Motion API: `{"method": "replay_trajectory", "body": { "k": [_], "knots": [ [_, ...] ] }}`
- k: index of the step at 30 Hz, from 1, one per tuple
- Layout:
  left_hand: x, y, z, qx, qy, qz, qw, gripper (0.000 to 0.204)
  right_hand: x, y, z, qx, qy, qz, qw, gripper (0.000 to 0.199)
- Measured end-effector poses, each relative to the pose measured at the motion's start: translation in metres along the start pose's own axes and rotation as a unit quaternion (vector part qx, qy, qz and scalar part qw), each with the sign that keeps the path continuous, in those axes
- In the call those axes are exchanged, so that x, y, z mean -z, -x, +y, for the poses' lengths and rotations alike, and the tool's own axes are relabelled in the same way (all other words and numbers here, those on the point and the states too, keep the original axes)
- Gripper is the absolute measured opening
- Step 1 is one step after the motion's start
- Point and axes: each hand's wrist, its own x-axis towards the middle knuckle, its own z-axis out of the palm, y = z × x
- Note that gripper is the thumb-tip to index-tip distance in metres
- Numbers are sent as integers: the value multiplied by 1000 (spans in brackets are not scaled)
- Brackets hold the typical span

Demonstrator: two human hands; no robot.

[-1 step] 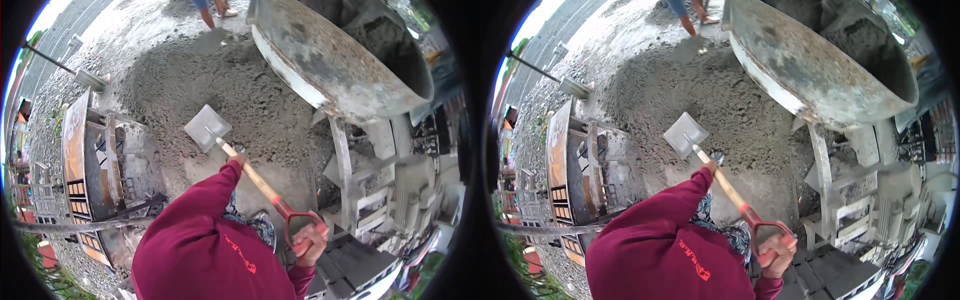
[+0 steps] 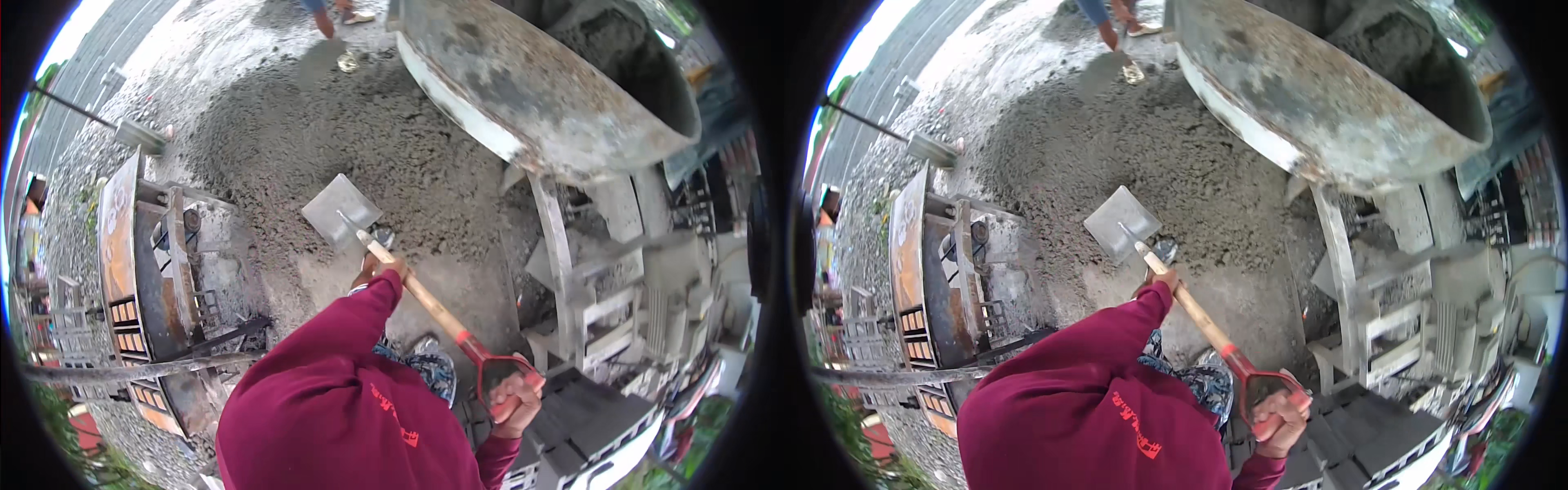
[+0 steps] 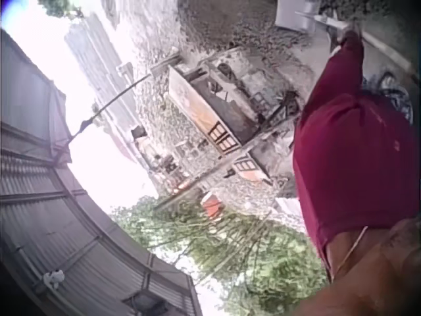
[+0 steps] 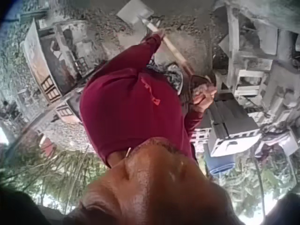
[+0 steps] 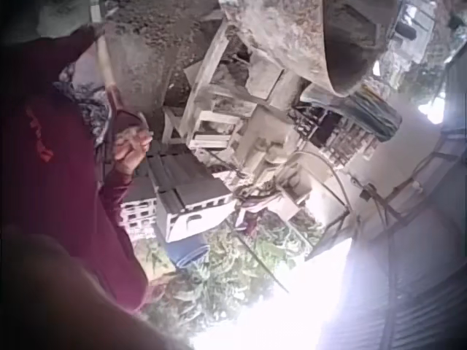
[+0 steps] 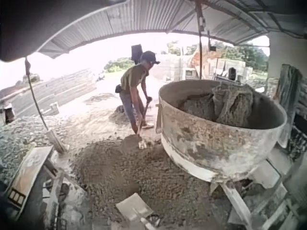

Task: The person uses a shovel to mix wet concrete material on the ground, pushing and turning the mixture near a large industrial container.

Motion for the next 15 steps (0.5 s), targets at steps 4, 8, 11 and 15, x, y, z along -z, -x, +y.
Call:
{"method": "replay_trajectory", "body": {
  "k": [4,8,11,15],
  "knots": [
    [-41,112,-142,70,40,0,997,24,165,123,-13,-4,-62,121,991,55],
    [-79,160,-202,66,-80,-102,989,21,219,205,-3,13,-109,192,975,60],
    [-109,145,-187,38,-123,-154,980,21,202,179,21,44,-189,209,959,56],
    [-140,142,-155,93,-85,-214,969,19,116,40,63,47,-169,196,965,54]
  ]
}}
